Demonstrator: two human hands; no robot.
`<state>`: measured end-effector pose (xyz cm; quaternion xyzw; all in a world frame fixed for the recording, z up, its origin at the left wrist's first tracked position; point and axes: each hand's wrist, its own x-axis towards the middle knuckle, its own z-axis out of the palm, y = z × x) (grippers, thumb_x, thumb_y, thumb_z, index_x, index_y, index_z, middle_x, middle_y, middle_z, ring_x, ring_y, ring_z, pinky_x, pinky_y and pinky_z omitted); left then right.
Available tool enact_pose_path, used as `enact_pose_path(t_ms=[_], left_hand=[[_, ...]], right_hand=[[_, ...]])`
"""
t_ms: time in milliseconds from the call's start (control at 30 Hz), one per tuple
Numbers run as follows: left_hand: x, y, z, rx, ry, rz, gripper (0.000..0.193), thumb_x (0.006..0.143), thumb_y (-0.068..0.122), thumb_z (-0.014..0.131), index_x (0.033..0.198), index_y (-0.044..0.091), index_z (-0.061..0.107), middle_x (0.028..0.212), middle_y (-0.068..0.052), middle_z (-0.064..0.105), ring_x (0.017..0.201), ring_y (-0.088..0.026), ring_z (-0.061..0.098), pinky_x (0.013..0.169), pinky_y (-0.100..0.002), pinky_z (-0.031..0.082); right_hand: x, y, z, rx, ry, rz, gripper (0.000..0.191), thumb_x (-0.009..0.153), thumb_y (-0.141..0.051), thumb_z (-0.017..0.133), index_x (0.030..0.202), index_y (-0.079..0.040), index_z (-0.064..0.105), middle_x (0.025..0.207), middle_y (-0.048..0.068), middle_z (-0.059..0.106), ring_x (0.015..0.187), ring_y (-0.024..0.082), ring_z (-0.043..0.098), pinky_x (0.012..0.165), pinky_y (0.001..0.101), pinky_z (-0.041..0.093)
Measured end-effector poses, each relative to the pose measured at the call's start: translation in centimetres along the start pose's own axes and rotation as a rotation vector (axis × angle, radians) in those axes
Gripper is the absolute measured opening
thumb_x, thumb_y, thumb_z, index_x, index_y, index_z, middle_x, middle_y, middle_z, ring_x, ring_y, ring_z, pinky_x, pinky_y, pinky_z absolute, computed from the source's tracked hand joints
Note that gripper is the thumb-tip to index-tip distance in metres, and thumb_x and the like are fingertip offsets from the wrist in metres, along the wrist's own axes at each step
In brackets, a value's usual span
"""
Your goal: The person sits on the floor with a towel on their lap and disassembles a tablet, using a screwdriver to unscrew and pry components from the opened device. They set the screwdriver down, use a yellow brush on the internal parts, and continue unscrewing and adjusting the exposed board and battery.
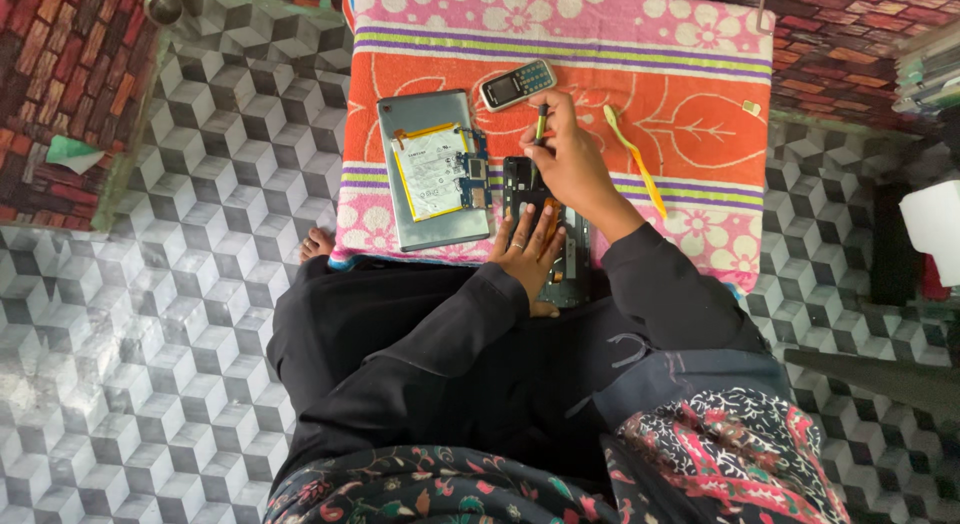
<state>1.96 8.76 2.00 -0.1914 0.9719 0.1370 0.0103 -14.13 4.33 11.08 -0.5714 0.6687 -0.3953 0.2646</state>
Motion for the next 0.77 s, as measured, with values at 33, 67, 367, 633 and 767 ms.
enact_pose_path(t_ms=[33, 67, 367, 633, 767], left_hand=[[0.0, 0.0, 0.0, 0.003, 0.006, 0.000, 0.136, 0.059, 0.078, 0.079, 0.161, 0.008, 0.024, 0.168, -0.027, 0.009, 0.155, -0.049, 0.009, 0.121, -0.066, 0.012], [0.0, -0.1, -0.1, 0.002, 0.004, -0.002, 0.136, 0.059, 0.078, 0.079, 0.161, 0.008, 0.024, 0.168, -0.027, 0.009, 0.155, -0.049, 0.009, 0.121, -0.066, 0.012], [-0.3, -0.1, -0.5, 0.027, 0.008, 0.007, 0.135, 0.061, 0.081, 0.075, 0.161, 0.006, 0.024, 0.168, -0.028, 0.010, 0.155, -0.050, 0.010, 0.121, -0.066, 0.012], [-0.4, 0.2, -0.9, 0.003, -0.016, 0.003, 0.134, 0.062, 0.078, 0.077, 0.161, 0.006, 0.022, 0.167, -0.027, 0.013, 0.155, -0.049, 0.009, 0.121, -0.066, 0.010], [-0.2, 0.5, -1.4, -0.014, -0.054, -0.002, 0.134, 0.062, 0.076, 0.078, 0.161, 0.006, 0.022, 0.167, -0.026, 0.014, 0.155, -0.049, 0.008, 0.121, -0.066, 0.009]], right_hand=[[0.1, -0.2, 0.1, 0.004, -0.009, -0.011, 0.055, 0.097, 0.005, 0.065, 0.140, -0.013, 0.037, 0.107, 0.008, 0.070, 0.098, 0.020, 0.077, 0.080, 0.0327, 0.057], [0.1, -0.3, 0.2, 0.007, -0.018, -0.021, 0.055, 0.097, 0.005, 0.065, 0.141, -0.013, 0.038, 0.108, 0.008, 0.069, 0.097, 0.020, 0.076, 0.080, 0.0333, 0.057], [-0.2, -1.5, 0.3, -0.153, -0.065, -0.080, 0.054, 0.097, -0.002, 0.067, 0.143, -0.017, 0.041, 0.102, 0.005, 0.071, 0.091, 0.024, 0.075, 0.075, 0.0378, 0.057], [-0.3, -1.7, 0.9, -0.287, -0.082, -0.159, 0.053, 0.099, -0.007, 0.064, 0.145, -0.019, 0.042, 0.102, 0.011, 0.071, 0.090, 0.035, 0.072, 0.069, 0.0462, 0.054], [-0.7, -1.6, 1.2, -0.296, -0.110, -0.186, 0.054, 0.100, -0.008, 0.064, 0.147, -0.020, 0.041, 0.107, 0.015, 0.071, 0.093, 0.039, 0.071, 0.070, 0.0474, 0.054]])
